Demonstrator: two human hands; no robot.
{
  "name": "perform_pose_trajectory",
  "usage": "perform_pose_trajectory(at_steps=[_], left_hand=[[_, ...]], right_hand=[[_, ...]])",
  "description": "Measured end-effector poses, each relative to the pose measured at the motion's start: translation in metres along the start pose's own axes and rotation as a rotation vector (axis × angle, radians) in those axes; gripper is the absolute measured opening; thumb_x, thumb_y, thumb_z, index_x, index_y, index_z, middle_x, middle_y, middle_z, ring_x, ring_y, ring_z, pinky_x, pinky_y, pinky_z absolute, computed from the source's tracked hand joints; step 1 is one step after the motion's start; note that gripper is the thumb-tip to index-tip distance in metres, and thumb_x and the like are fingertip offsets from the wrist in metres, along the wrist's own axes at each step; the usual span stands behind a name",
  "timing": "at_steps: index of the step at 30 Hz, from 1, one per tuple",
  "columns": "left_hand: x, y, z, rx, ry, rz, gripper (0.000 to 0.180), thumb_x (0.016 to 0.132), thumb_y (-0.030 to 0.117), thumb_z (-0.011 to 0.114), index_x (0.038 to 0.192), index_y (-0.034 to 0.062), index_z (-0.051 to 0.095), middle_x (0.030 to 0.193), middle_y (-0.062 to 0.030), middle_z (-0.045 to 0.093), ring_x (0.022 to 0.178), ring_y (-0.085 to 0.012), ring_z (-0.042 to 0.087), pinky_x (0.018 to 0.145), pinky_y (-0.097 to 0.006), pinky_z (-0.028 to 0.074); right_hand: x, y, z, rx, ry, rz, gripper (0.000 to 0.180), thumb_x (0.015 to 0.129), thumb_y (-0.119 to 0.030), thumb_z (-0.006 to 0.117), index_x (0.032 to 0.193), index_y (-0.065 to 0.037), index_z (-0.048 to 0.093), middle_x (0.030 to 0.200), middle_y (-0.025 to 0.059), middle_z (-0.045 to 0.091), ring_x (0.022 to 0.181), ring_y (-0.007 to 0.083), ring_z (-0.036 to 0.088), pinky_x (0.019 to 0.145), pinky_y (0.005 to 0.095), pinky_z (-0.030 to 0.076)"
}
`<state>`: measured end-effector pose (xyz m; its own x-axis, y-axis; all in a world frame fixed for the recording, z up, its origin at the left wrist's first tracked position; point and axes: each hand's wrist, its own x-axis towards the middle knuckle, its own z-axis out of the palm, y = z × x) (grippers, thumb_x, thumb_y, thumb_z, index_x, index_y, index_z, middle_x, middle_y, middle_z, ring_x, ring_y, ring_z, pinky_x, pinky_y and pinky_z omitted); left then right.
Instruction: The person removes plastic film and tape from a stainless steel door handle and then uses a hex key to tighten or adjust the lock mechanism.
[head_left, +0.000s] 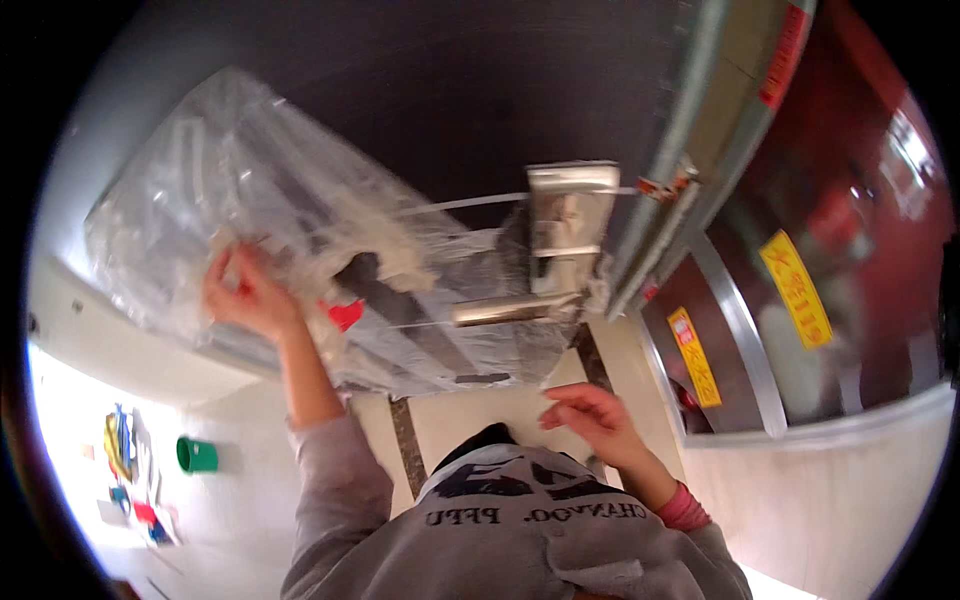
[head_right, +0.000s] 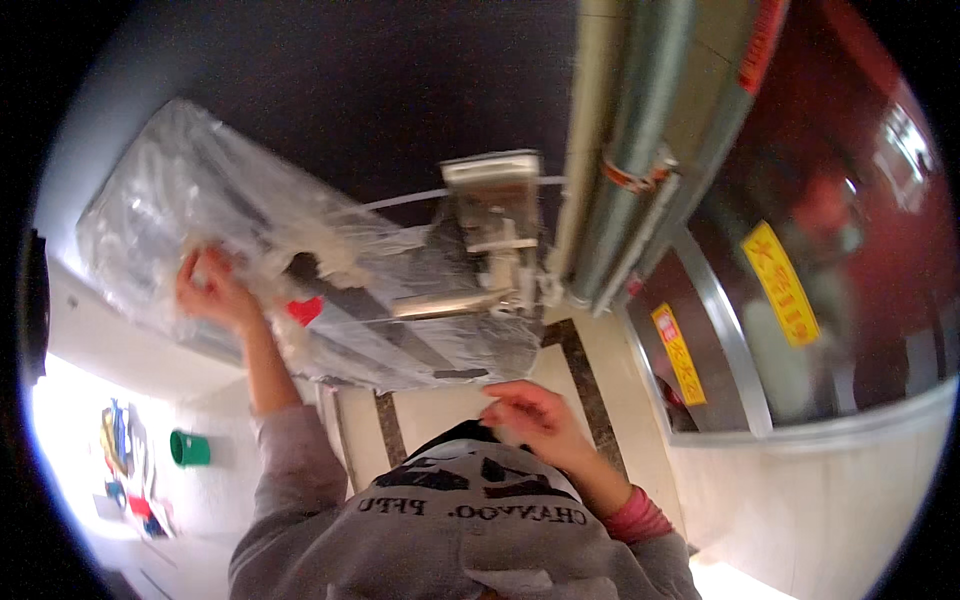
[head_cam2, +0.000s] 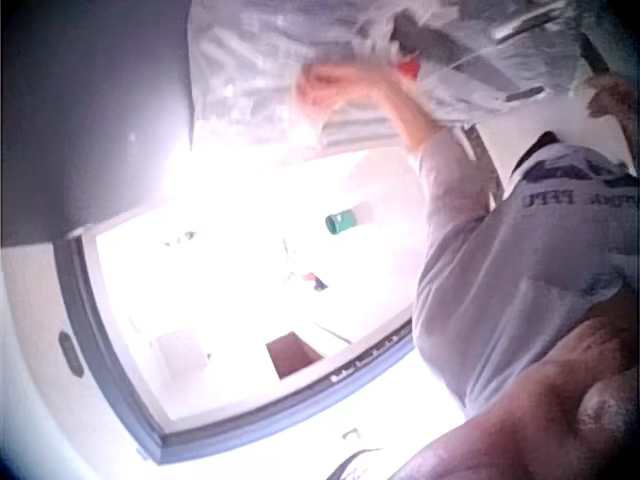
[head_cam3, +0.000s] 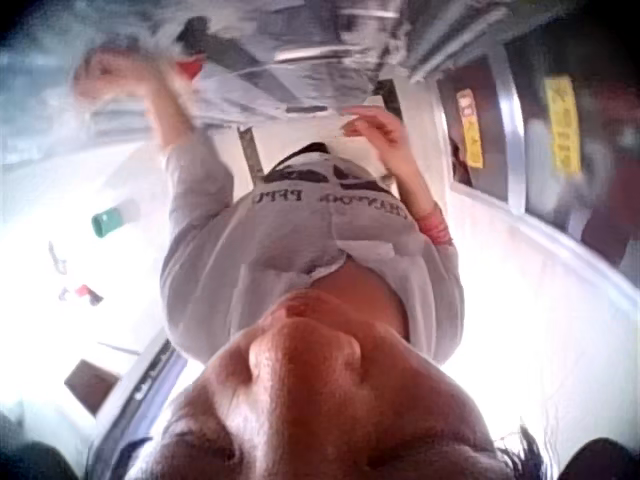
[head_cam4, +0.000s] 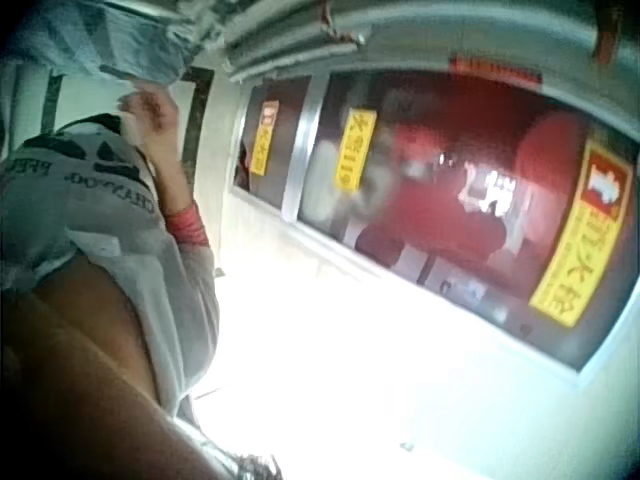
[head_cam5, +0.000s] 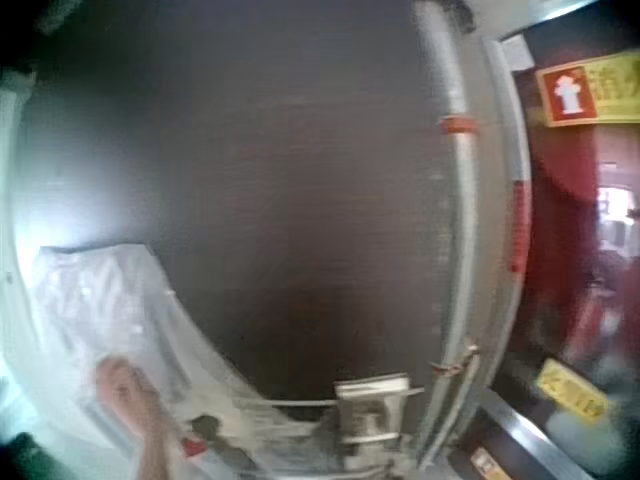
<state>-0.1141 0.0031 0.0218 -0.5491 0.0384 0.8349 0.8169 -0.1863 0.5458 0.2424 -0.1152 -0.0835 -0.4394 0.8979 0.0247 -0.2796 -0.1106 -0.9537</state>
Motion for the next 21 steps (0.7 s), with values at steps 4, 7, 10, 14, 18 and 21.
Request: perform_pose_trajectory(at_steps=[4, 7, 10, 14, 18, 21], left_hand=[[-0.014, -0.025, 0.036, 0.012, 0.154, 0.184, 0.031, 0.085, 0.017, 0.047, 0.11, -0.0021, 0.047, 0.12, -0.0169, 0.044, 0.109, -0.0324, 0.042, 0.093, -0.038, 0.034], [-0.003, -0.037, 0.001, -0.408, -0.032, -0.12, 0.037, 0.09, 0.03, 0.041, 0.111, 0.0004, 0.048, 0.119, -0.0151, 0.046, 0.109, -0.0311, 0.043, 0.093, -0.039, 0.035], [0.027, -0.05, -0.068, -1.009, 0.175, -0.412, 0.05, 0.091, 0.045, 0.031, 0.108, 0.0029, 0.051, 0.113, -0.0131, 0.052, 0.107, -0.027, 0.047, 0.091, -0.041, 0.037], [0.044, -0.063, -0.11, -0.846, 0.298, -0.372, 0.052, 0.091, 0.046, 0.028, 0.107, 0.0041, 0.054, 0.114, -0.0148, 0.052, 0.106, -0.0301, 0.048, 0.094, -0.045, 0.036], [0.043, -0.051, -0.121, -0.809, 0.263, -0.186, 0.048, 0.093, 0.042, 0.027, 0.104, 0.0037, 0.053, 0.112, -0.0155, 0.053, 0.105, -0.0279, 0.05, 0.088, -0.042, 0.042], [0.031, -0.054, -0.13, -0.786, 0.218, -0.165, 0.046, 0.094, 0.038, 0.026, 0.106, 0.0022, 0.051, 0.115, -0.0174, 0.052, 0.105, -0.0282, 0.05, 0.086, -0.042, 0.044]], right_hand=[[0.014, -0.004, -0.012, -0.014, 0.229, -0.043, 0.02, 0.09, -0.008, 0.048, 0.108, -0.001, 0.054, 0.085, 0.0104, 0.063, 0.079, 0.017, 0.061, 0.075, 0.0307, 0.049], [0.028, -0.018, -0.032, -0.097, 0.399, -0.165, 0.021, 0.09, -0.01, 0.048, 0.109, -0.002, 0.054, 0.082, 0.009, 0.062, 0.075, 0.0159, 0.06, 0.072, 0.0299, 0.05], [0.045, -0.033, -0.066, -0.137, 0.535, -0.288, 0.024, 0.09, -0.015, 0.05, 0.111, -0.004, 0.054, 0.085, 0.0077, 0.062, 0.076, 0.0149, 0.058, 0.071, 0.0278, 0.048], [0.081, -0.036, -0.079, -0.057, 0.708, -0.245, 0.032, 0.09, -0.019, 0.05, 0.12, -0.007, 0.048, 0.099, 0.0082, 0.058, 0.089, 0.0147, 0.055, 0.08, 0.0291, 0.044], [0.123, -0.03, -0.085, 0.034, 0.751, -0.188, 0.043, 0.092, -0.029, 0.042, 0.131, -0.012, 0.037, 0.125, 0.0069, 0.044, 0.113, 0.0166, 0.043, 0.098, 0.0344, 0.03], [0.146, -0.023, -0.093, 0.126, 0.744, -0.216, 0.046, 0.094, -0.036, 0.036, 0.133, -0.012, 0.034, 0.133, 0.0046, 0.039, 0.122, 0.0179, 0.035, 0.103, 0.0335, 0.023]])
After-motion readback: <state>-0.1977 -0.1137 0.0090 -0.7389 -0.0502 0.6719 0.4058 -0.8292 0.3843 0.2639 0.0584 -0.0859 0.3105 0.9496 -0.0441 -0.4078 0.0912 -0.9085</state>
